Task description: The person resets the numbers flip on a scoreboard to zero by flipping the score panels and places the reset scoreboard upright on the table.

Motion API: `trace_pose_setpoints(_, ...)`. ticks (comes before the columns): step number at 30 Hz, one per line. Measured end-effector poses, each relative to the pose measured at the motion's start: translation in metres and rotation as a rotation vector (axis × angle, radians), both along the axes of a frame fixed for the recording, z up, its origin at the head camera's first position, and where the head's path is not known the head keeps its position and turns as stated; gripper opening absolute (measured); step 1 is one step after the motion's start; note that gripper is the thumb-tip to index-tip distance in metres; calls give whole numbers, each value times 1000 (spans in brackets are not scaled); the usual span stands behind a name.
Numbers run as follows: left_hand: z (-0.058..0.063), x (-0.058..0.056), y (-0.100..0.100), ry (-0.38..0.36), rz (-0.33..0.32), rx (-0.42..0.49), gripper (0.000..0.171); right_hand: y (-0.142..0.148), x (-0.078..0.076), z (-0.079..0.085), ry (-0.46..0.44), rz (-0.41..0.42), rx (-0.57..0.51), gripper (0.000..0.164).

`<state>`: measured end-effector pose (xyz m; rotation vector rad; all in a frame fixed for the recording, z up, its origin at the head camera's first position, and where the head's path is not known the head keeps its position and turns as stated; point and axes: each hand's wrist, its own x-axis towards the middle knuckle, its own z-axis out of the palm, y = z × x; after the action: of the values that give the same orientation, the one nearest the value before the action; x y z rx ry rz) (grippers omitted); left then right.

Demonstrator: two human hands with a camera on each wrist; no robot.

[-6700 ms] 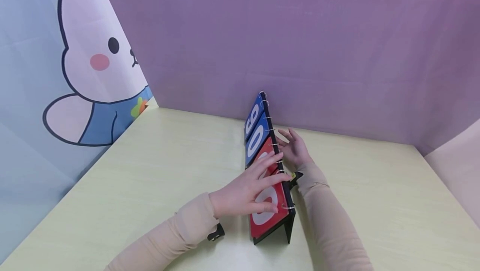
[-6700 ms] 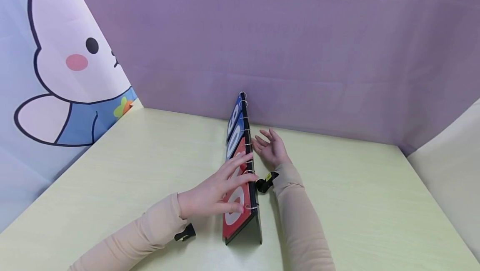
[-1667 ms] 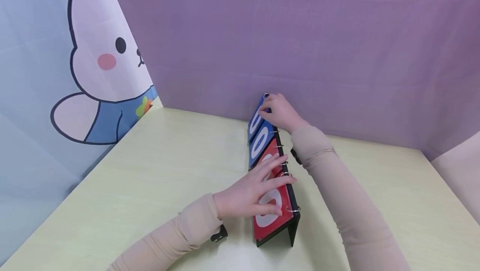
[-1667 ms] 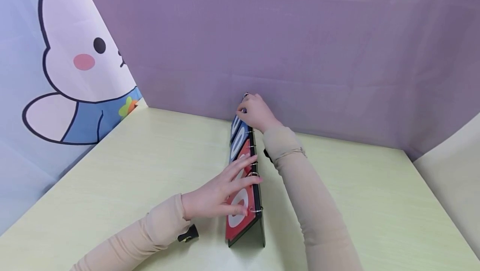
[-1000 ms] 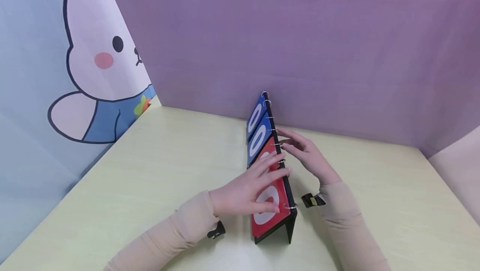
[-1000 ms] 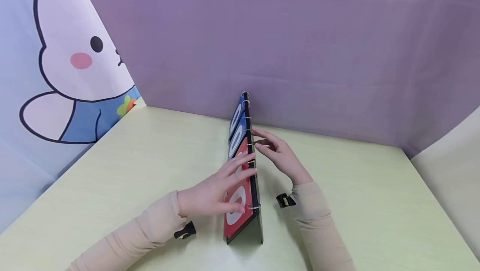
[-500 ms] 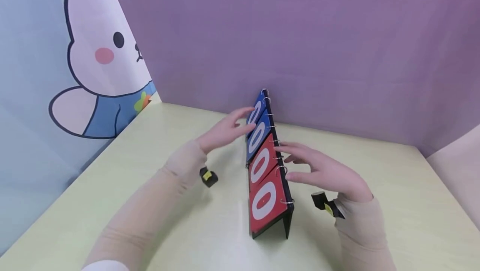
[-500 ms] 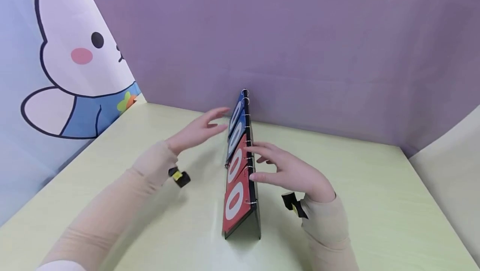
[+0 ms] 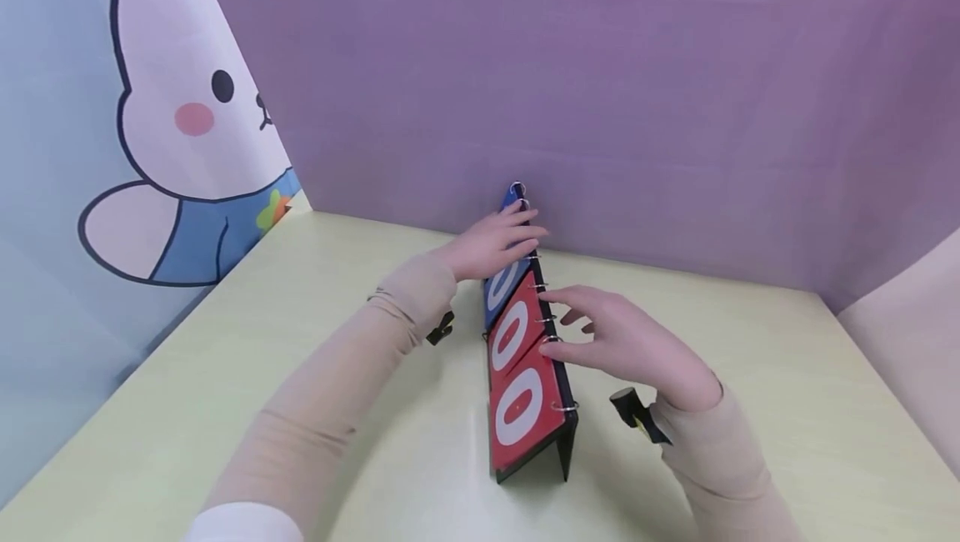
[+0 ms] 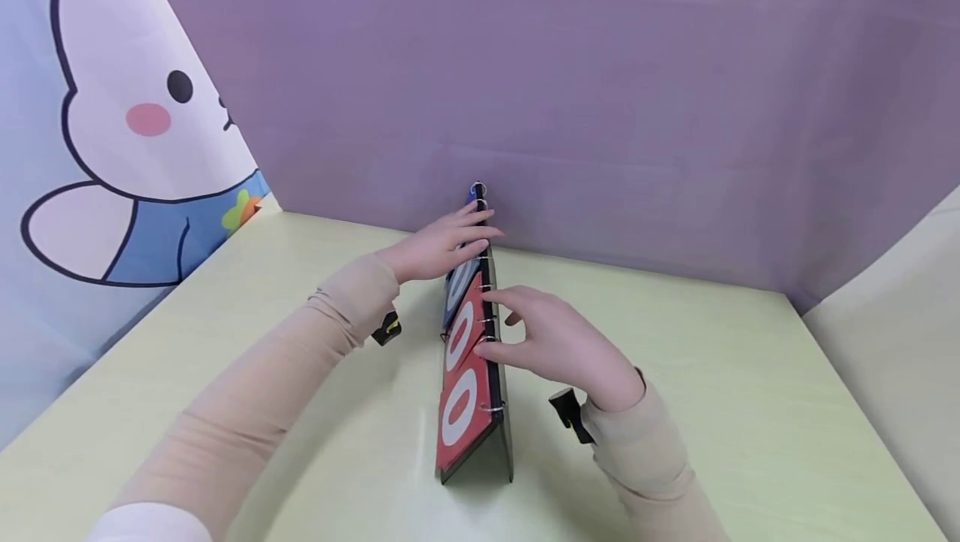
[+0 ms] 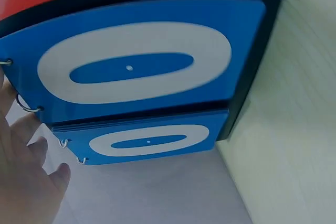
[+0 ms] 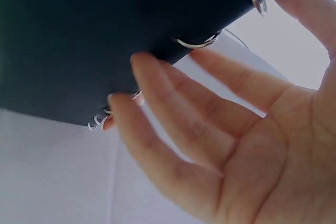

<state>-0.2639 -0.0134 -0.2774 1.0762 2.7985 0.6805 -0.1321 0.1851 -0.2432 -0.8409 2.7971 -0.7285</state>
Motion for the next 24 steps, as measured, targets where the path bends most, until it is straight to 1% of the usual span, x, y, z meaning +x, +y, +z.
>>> trace_pose_setpoints(2,-1,0,-4,20,9,-33,43,-1,-3,6,-10,26,38,56)
trace_pose_setpoints(5,-2,0,-10,52,31,-79,46,1,-11,13,-50,53,89,54)
trace_pose_setpoints(7,-2,0,-16,63,56,-103,48,5,-19,17,-90,53,114,53)
trace_pose_setpoints(10,-1,-1,-28,69,101,-126,50,14,-36,21,-104,40,151,57)
trace_pose_setpoints(12,-2,-1,-36,71,130,-131,51,19,-48,25,-82,6,187,60)
trace_pose_setpoints(14,-3,-1,-42,87,156,-146,52,25,-59,28,-43,-27,230,58)
trace_pose_setpoints(16,-3,-1,-47,114,174,-166,54,29,-70,30,-8,-64,275,50)
trace_pose_setpoints(18,-3,1,-51,149,182,-188,56,33,-79,31,26,-79,313,37)
trace_pose_setpoints(21,-5,3,-55,194,190,-214,58,39,-91,31,63,-110,336,26)
trace_pose_setpoints(23,-7,4,-57,201,188,-203,59,43,-95,27,65,-150,322,27)
trace_pose_setpoints(24,-9,4,-58,198,185,-178,59,46,-96,25,63,-176,306,29)
